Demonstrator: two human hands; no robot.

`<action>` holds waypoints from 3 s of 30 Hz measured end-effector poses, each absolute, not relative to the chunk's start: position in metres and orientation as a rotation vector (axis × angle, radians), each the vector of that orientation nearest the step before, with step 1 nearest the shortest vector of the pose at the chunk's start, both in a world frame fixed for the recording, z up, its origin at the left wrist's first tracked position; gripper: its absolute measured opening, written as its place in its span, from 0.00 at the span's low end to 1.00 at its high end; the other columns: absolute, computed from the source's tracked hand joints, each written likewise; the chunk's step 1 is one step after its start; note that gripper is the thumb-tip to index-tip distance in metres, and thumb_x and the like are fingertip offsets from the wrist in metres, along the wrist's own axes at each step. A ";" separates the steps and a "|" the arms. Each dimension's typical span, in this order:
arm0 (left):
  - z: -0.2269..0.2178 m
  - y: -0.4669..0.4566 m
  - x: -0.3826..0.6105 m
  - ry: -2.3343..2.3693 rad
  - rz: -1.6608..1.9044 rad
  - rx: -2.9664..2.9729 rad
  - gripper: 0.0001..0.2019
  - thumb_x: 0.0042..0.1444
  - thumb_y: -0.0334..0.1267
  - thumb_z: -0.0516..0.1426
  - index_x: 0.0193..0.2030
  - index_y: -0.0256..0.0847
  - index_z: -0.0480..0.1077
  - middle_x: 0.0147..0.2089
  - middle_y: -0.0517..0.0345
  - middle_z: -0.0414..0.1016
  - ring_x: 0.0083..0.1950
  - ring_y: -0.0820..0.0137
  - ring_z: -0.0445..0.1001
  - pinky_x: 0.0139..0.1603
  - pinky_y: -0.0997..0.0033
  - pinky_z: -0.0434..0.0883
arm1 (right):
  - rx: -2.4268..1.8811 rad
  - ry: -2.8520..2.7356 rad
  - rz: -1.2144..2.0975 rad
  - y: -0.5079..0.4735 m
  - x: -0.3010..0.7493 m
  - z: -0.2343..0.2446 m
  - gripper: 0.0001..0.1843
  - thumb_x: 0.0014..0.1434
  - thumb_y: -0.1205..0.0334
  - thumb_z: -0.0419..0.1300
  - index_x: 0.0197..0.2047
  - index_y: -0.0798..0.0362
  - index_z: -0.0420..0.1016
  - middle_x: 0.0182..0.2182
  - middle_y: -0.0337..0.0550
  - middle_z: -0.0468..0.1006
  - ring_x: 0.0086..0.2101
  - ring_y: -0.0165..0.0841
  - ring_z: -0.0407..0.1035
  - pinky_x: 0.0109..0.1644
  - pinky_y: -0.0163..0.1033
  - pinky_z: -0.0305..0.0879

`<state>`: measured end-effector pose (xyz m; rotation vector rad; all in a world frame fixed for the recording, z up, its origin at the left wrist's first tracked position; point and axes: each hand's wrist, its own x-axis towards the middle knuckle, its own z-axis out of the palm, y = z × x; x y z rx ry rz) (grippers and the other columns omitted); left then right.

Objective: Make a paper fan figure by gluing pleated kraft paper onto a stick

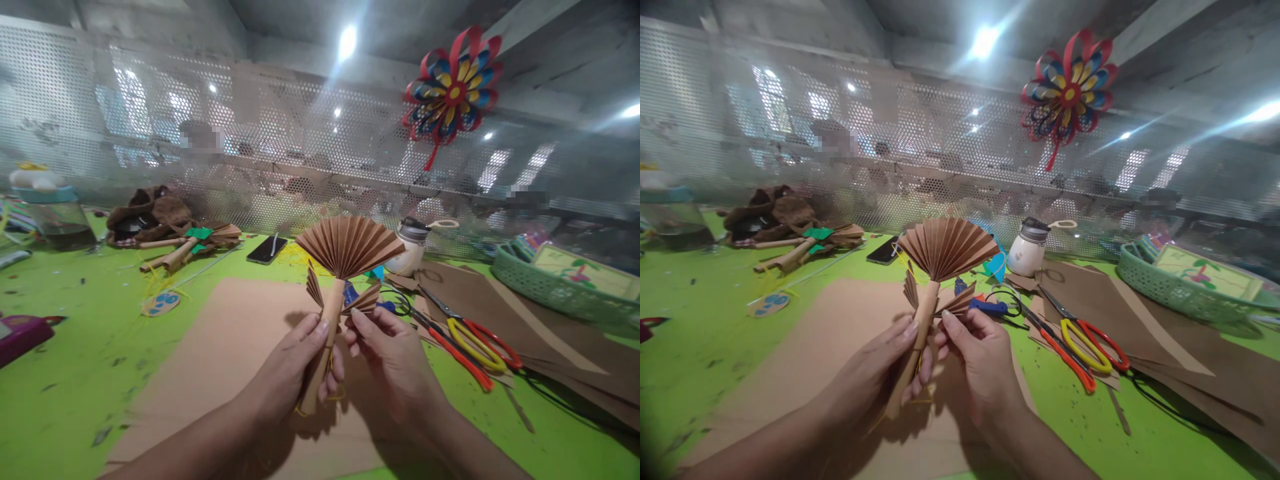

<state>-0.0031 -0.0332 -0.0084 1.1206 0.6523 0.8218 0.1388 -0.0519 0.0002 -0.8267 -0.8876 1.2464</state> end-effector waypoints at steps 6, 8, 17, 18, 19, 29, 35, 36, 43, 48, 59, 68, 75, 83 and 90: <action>-0.008 -0.032 -0.003 0.646 0.821 1.130 0.17 0.61 0.52 0.49 0.41 0.37 0.62 0.28 0.58 0.71 0.23 0.77 0.67 0.24 0.77 0.64 | -0.842 -0.880 1.223 -0.051 0.139 -0.001 0.08 0.54 0.60 0.66 0.32 0.56 0.76 0.24 0.37 0.74 0.25 0.26 0.65 0.31 0.32 0.64; -0.008 -0.032 -0.003 0.638 0.823 1.128 0.17 0.61 0.52 0.49 0.41 0.37 0.62 0.28 0.58 0.71 0.24 0.76 0.68 0.25 0.77 0.65 | -0.848 -0.877 1.215 -0.051 0.139 0.000 0.08 0.54 0.60 0.66 0.32 0.56 0.76 0.24 0.37 0.75 0.25 0.25 0.65 0.32 0.31 0.63; -0.009 -0.032 -0.004 0.638 0.822 1.126 0.17 0.61 0.51 0.49 0.41 0.37 0.63 0.28 0.58 0.71 0.23 0.77 0.67 0.23 0.78 0.64 | -0.870 -0.894 1.198 -0.052 0.140 0.000 0.09 0.54 0.59 0.66 0.33 0.56 0.76 0.24 0.37 0.74 0.25 0.26 0.65 0.31 0.32 0.62; -0.009 -0.032 -0.004 0.640 0.823 1.126 0.17 0.61 0.51 0.49 0.41 0.37 0.63 0.28 0.58 0.71 0.23 0.77 0.67 0.23 0.78 0.64 | -0.873 -0.898 1.195 -0.052 0.140 0.000 0.09 0.54 0.58 0.66 0.33 0.56 0.76 0.24 0.37 0.74 0.25 0.26 0.65 0.32 0.32 0.62; -0.008 -0.032 -0.004 0.643 0.823 1.126 0.16 0.61 0.51 0.49 0.41 0.38 0.63 0.28 0.58 0.71 0.23 0.76 0.67 0.23 0.78 0.64 | -0.875 -0.905 1.191 -0.052 0.140 0.000 0.09 0.54 0.58 0.66 0.33 0.56 0.76 0.24 0.37 0.74 0.25 0.27 0.65 0.32 0.33 0.62; -0.008 -0.033 -0.005 0.650 0.833 1.171 0.16 0.62 0.50 0.48 0.41 0.38 0.63 0.28 0.58 0.70 0.23 0.77 0.66 0.23 0.78 0.63 | -0.864 -0.921 1.150 -0.054 0.139 0.007 0.11 0.53 0.57 0.66 0.36 0.56 0.76 0.29 0.40 0.74 0.28 0.27 0.65 0.30 0.33 0.62; -0.005 -0.034 -0.005 0.656 0.823 1.122 0.16 0.61 0.51 0.50 0.42 0.38 0.63 0.27 0.59 0.70 0.22 0.78 0.65 0.22 0.80 0.62 | -0.869 -0.934 1.139 -0.055 0.142 0.011 0.11 0.53 0.57 0.66 0.35 0.56 0.76 0.29 0.40 0.74 0.27 0.27 0.64 0.28 0.33 0.61; -0.005 -0.034 -0.005 0.655 0.826 1.119 0.16 0.61 0.51 0.50 0.41 0.37 0.64 0.27 0.59 0.70 0.22 0.78 0.65 0.22 0.80 0.62 | -0.869 -0.948 1.139 -0.055 0.143 0.011 0.11 0.54 0.57 0.65 0.35 0.56 0.76 0.30 0.40 0.74 0.27 0.27 0.64 0.29 0.33 0.61; -0.004 -0.034 -0.005 0.641 0.836 1.148 0.17 0.61 0.51 0.50 0.42 0.37 0.65 0.28 0.58 0.70 0.23 0.77 0.65 0.23 0.79 0.62 | -0.889 -0.993 1.126 -0.055 0.142 0.010 0.08 0.54 0.59 0.65 0.32 0.56 0.75 0.25 0.38 0.71 0.26 0.27 0.64 0.29 0.32 0.61; -0.007 -0.033 -0.005 0.657 0.828 1.145 0.17 0.60 0.51 0.51 0.43 0.37 0.66 0.27 0.58 0.70 0.22 0.78 0.65 0.22 0.79 0.61 | -0.914 -1.001 1.109 -0.053 0.142 0.011 0.10 0.54 0.58 0.65 0.30 0.56 0.74 0.23 0.36 0.71 0.25 0.26 0.64 0.29 0.32 0.61; -0.009 -0.031 -0.004 0.677 0.873 1.137 0.17 0.58 0.50 0.55 0.45 0.39 0.69 0.25 0.59 0.70 0.21 0.77 0.65 0.22 0.79 0.62 | -0.894 -0.943 1.163 -0.053 0.142 0.011 0.12 0.50 0.57 0.67 0.29 0.57 0.74 0.23 0.38 0.73 0.25 0.27 0.65 0.28 0.32 0.61; -0.010 -0.029 -0.004 0.665 0.842 1.139 0.16 0.59 0.50 0.53 0.42 0.38 0.68 0.26 0.58 0.70 0.21 0.78 0.65 0.21 0.80 0.62 | -0.894 -0.916 1.208 -0.052 0.142 0.008 0.10 0.52 0.58 0.67 0.30 0.57 0.75 0.23 0.38 0.74 0.24 0.26 0.65 0.28 0.31 0.62; -0.010 -0.030 -0.005 0.662 0.825 1.130 0.18 0.60 0.51 0.51 0.41 0.35 0.68 0.27 0.57 0.70 0.22 0.78 0.64 0.21 0.81 0.61 | -0.895 -0.914 1.202 -0.053 0.142 0.010 0.11 0.51 0.58 0.67 0.30 0.57 0.74 0.23 0.38 0.74 0.24 0.26 0.65 0.27 0.31 0.62; -0.005 -0.029 -0.006 0.674 0.838 1.082 0.17 0.60 0.50 0.51 0.36 0.36 0.66 0.25 0.58 0.70 0.20 0.78 0.64 0.19 0.81 0.61 | -0.926 -0.979 1.214 -0.053 0.143 0.009 0.14 0.52 0.52 0.65 0.30 0.57 0.74 0.27 0.40 0.74 0.24 0.27 0.65 0.26 0.32 0.61; -0.006 -0.028 -0.006 0.664 0.886 1.049 0.13 0.60 0.48 0.52 0.36 0.38 0.64 0.25 0.59 0.71 0.20 0.78 0.65 0.20 0.81 0.61 | -1.023 -1.106 1.065 -0.049 0.144 0.009 0.17 0.53 0.50 0.64 0.30 0.57 0.74 0.26 0.41 0.73 0.25 0.29 0.66 0.27 0.34 0.62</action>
